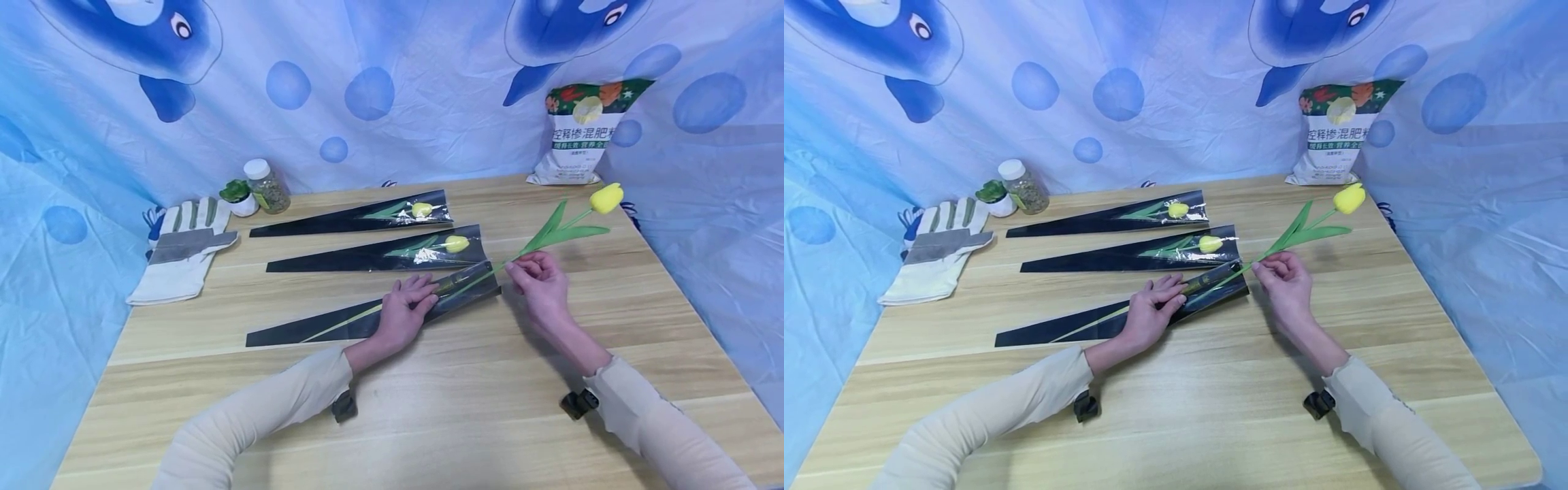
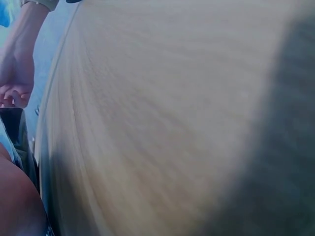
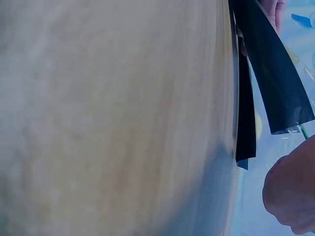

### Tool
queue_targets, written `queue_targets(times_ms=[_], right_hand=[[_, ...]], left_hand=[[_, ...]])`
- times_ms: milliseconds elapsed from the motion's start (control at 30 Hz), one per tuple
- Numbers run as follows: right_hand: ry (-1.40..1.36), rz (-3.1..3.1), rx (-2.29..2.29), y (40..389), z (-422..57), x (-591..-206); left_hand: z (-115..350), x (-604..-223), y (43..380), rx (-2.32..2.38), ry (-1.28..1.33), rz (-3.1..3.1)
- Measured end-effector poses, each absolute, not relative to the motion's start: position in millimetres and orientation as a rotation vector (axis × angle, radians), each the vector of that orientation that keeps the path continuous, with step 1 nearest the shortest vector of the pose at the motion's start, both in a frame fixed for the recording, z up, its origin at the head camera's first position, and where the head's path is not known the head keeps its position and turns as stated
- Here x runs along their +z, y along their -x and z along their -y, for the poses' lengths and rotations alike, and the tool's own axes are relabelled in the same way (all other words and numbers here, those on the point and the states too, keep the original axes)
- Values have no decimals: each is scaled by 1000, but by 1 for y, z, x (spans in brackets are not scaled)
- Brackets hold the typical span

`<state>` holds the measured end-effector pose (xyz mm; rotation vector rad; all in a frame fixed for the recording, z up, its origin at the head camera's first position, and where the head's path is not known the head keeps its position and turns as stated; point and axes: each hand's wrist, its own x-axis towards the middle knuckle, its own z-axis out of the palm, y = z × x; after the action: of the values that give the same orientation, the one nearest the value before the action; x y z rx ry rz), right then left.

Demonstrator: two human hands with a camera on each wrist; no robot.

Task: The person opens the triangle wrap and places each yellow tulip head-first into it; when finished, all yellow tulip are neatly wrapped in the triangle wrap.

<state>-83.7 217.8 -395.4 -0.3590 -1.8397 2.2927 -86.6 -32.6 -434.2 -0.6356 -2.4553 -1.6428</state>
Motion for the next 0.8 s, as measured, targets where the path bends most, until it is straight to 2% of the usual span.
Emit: queue_targets(times_ms=[800], right_hand=[[470, 1891, 2334, 84, -214, -405]], left_hand=[[29, -435, 87, -1631, 622, 2487]])
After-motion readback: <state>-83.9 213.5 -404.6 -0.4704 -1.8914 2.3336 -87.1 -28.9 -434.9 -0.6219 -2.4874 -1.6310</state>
